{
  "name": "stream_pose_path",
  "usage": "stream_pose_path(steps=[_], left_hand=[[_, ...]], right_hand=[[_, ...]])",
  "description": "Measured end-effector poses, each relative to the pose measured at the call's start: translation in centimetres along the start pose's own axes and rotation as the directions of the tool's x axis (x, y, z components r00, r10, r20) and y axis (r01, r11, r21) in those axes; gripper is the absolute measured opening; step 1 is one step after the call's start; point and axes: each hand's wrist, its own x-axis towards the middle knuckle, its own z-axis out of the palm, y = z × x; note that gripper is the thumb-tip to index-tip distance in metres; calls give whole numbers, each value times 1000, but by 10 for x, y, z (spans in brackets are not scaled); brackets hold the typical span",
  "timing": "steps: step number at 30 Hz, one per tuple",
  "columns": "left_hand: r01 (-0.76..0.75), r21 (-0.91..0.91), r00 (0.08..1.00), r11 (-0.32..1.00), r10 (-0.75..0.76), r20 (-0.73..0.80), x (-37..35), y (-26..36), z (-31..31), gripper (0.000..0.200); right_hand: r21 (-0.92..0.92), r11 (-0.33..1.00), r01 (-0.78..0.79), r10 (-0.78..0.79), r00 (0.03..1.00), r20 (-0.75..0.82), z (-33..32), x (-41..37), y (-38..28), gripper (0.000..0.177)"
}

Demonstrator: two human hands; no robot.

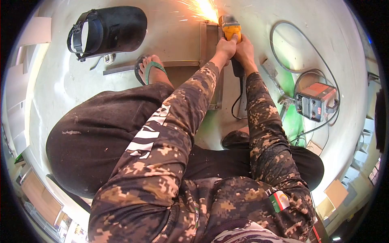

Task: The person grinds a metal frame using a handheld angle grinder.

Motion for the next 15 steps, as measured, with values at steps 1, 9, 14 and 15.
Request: stream_pose_path(steps=[1,9,14,15], left_hand=[[1,-1,1000,1000,-1,1,-3,2,0,63],[-16,31,1000,999,16,-6,-7,6,0,60],[-4,56,999,998,6,-39,-11,11,0,60],[-4,42,999,999,6,-35,-7,8,1,61]], right_hand=[[-17,1000,-1,1,1000,-1,0,1,0,44],[-30,999,12,-11,1000,8,-3,0,-1,45],[-19,1000,7,-6,999,42,-4,3,-1,46],[-18,1000,7,-6,999,43,-4,4,0,46]])
